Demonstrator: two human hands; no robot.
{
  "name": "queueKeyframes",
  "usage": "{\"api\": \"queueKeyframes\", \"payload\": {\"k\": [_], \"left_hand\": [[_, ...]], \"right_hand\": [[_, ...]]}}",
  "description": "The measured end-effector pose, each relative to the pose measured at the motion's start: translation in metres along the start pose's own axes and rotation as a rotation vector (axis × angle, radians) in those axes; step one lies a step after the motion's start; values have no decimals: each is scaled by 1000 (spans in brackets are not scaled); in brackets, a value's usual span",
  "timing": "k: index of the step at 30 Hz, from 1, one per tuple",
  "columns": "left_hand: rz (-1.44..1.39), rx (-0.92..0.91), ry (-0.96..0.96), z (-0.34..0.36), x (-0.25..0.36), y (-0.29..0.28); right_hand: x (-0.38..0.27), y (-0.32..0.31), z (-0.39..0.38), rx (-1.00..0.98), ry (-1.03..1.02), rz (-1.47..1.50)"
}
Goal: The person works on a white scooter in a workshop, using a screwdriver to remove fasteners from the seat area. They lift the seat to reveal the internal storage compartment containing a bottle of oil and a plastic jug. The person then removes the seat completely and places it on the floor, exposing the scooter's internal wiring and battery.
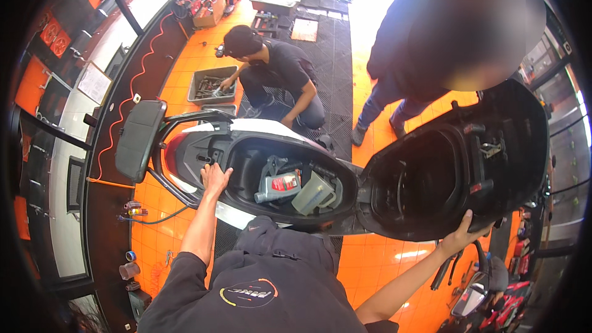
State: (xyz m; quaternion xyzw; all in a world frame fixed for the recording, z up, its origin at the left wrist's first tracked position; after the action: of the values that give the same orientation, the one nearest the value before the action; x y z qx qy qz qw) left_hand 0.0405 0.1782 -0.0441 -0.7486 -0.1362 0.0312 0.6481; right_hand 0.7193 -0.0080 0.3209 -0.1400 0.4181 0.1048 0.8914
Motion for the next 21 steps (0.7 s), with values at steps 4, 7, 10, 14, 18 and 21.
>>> {"api": "queueKeyframes", "payload": {"k": [4, 7, 10, 14, 18, 21], "left_hand": [[-14, -63, -23, 2, 5, -5], [0, 2, 7, 3, -1, -1], [21, 38, 20, 3, -2, 9], [19, -40, 15, 2, -7, 12], [7, -18, 23, -3, 23, -27], [33, 35, 36, -4, 25, -41]], "right_hand": [[-7, 5, -1, 8, -1, 30], [-10, 2, -4, 17, -3, -28], [-7, 6, -2, 34, -35, -35], [-2, -2, -7, 28, -34, -15], [-6, -3, -4, 53, -22, -61], [-2, 6, -1, 46, 23, -3]]}}
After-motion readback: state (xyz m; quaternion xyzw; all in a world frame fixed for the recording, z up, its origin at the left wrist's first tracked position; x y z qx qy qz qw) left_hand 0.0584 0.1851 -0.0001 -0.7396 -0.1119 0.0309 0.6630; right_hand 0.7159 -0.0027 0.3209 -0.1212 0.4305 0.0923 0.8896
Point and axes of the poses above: each hand's wrist, its own z-axis towards the middle knuckle, its own y-axis out of the palm, x = y × z, the point moved 7 cm from there along z, towards the middle knuckle, and after that the axes turned 3 degrees about y, right-handed, at the moved point
